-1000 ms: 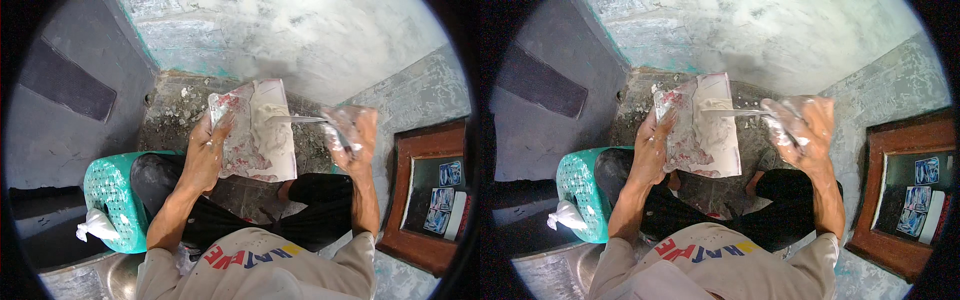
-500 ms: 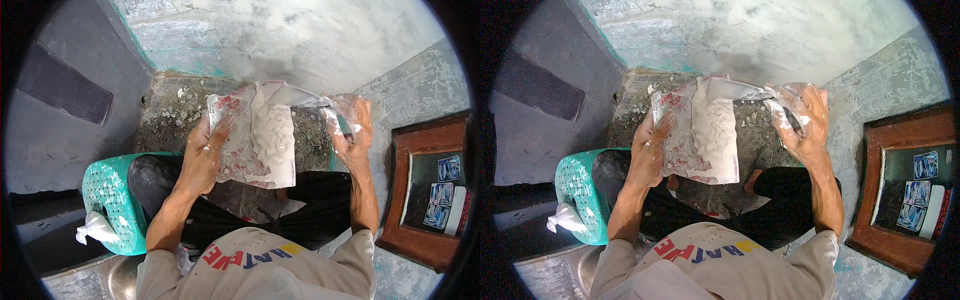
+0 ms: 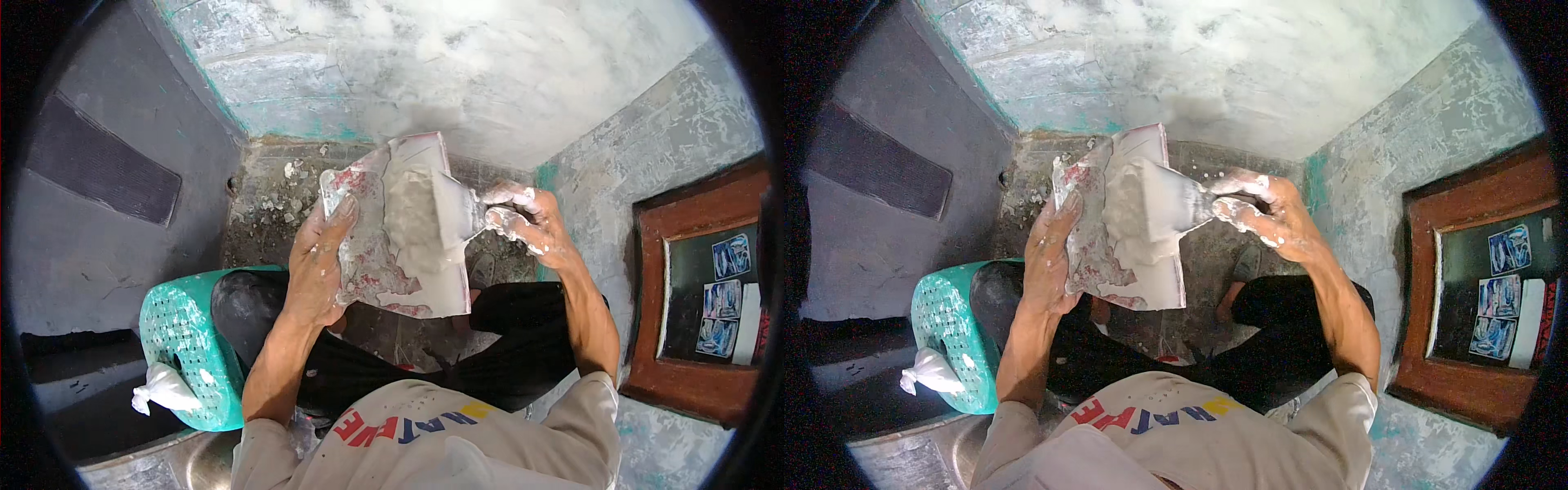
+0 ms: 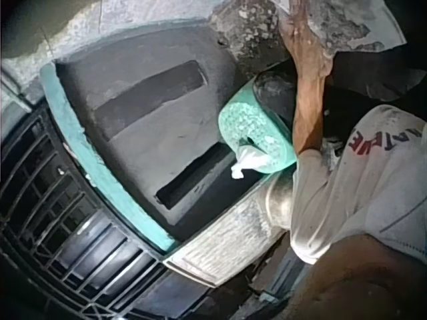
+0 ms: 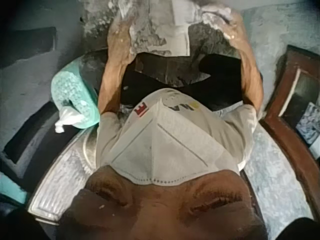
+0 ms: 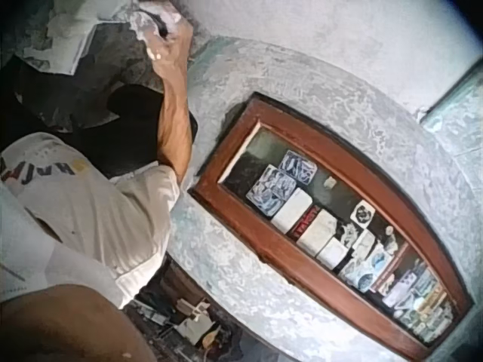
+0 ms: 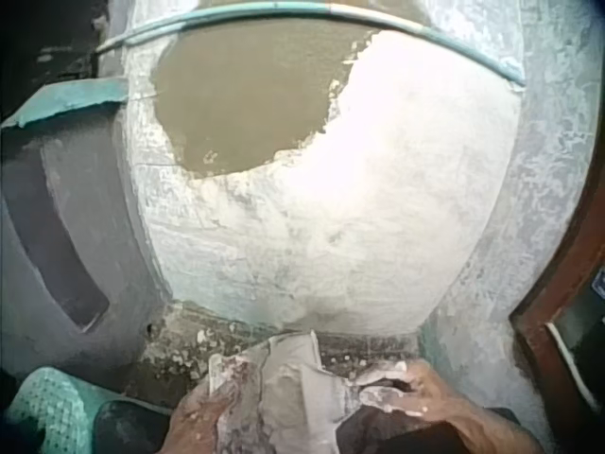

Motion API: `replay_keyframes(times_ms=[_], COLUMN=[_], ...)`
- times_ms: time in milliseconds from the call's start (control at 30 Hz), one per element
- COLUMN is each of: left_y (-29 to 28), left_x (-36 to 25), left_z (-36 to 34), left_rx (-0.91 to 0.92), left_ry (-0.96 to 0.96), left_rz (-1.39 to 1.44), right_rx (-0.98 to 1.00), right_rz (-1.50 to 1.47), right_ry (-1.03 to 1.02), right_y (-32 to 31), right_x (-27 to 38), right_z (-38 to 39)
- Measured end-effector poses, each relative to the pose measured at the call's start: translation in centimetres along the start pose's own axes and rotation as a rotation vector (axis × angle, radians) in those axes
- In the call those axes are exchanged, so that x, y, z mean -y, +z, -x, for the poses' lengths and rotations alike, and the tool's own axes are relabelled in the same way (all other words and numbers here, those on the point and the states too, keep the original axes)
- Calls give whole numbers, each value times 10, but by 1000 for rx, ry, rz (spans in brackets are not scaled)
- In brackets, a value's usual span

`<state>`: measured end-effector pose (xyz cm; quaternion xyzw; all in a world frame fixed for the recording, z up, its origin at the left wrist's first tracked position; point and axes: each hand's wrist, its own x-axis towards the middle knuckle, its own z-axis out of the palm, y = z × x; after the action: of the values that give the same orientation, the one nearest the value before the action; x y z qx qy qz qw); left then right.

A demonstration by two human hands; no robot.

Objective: Applying plaster or wall putty to a damaged wall surface using a hand scraper.

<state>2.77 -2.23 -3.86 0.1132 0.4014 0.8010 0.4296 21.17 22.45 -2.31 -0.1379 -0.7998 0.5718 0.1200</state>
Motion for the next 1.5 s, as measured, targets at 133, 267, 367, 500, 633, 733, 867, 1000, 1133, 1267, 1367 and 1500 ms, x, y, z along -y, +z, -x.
replay_keyframes(times_ms=[133,267,367,500,633,733,867,1000,1133,1267,1367,1500], left_y=[-1,7,4,9,0,-5,-25,-56,-82,-115,-168,-189], left_x=[-8,-12,-6,-7,-3,2,11,54,89,116,136,159], left_z=[-1,-2,-2,2,-1,-8,-22,-72,-142,-211,-261,-319], left_rx=[-16,32,19,28,-57,-159,-214,-308,-542,-624,-696,-727], left_ry=[33,48,30,2,8,70,61,58,-46,30,42,18], left_rz=[27,44,28,79,72,72,143,161,198,192,122,72], right_rx=[-32,-475,-529,-412,-401,-412,-418,-453,-482,-547,-502,-489], right_rz=[149,316,529,841,846,766,687,1137,936,899,866,947], right_ry=[54,-251,-538,-908,-683,-88,-57,-148,0,-16,61,85], right_y=[-28,-24,11,44,36,1,-29,-64,-86,-79,-83,-102], right_x=[-9,-10,22,14,-18,-31,-21,13,-5,-12,-3,-16], right_z=[1,8,-1,-10,0,0,-1,29,59,60,62,80])
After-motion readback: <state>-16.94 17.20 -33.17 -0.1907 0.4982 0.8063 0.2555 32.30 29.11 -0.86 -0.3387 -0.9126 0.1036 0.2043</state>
